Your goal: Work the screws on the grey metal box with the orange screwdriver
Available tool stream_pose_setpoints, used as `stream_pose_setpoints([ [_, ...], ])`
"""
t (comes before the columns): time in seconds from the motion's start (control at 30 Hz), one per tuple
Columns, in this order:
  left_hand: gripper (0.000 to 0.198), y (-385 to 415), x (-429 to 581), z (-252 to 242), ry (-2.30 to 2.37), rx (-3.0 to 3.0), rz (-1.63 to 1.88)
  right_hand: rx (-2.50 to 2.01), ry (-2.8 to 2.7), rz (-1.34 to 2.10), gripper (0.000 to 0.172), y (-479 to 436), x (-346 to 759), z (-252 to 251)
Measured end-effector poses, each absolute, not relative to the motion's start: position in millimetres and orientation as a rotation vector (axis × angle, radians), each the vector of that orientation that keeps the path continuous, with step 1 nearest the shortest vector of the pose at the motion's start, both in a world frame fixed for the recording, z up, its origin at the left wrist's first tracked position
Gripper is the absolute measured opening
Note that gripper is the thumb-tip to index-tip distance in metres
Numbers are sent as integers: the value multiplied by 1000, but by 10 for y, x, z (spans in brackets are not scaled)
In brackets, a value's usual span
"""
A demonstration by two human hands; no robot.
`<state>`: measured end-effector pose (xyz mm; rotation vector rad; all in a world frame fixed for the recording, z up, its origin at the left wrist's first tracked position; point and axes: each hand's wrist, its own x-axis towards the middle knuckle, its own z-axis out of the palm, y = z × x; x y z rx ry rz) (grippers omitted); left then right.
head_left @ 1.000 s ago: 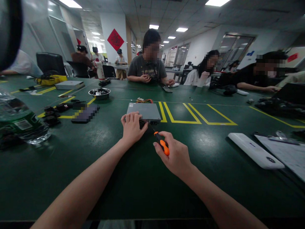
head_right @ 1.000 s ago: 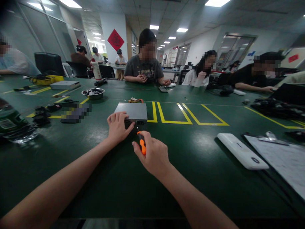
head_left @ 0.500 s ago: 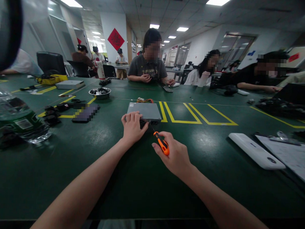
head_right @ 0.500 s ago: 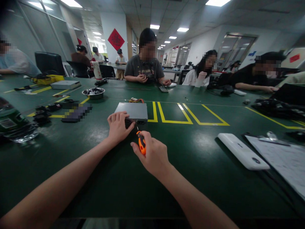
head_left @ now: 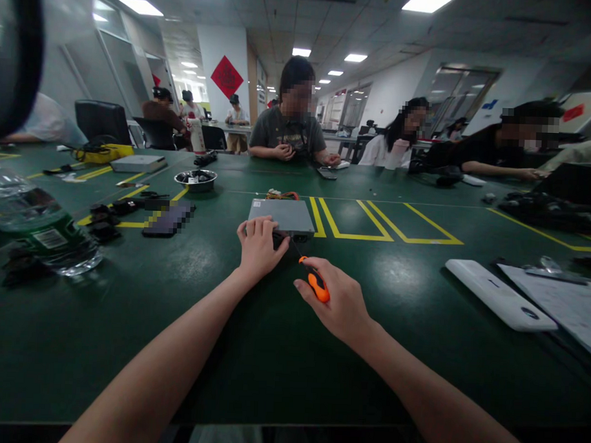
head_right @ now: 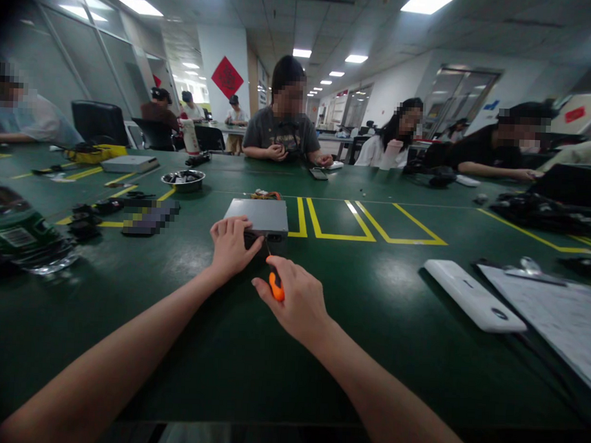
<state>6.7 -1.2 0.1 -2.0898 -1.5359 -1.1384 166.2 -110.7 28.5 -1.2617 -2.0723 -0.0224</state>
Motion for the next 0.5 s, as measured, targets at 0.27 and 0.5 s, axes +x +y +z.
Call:
stream_pose_setpoints([
  [0.27,30,-25,63,8,-1541,-2098,-1144,-1232,-2139,-199,16,-1102,1653,247],
  [0.5,31,-25,64,10,-1541,-2115,-1174,-1192,-2068,-119,19,-1092,1676,290],
])
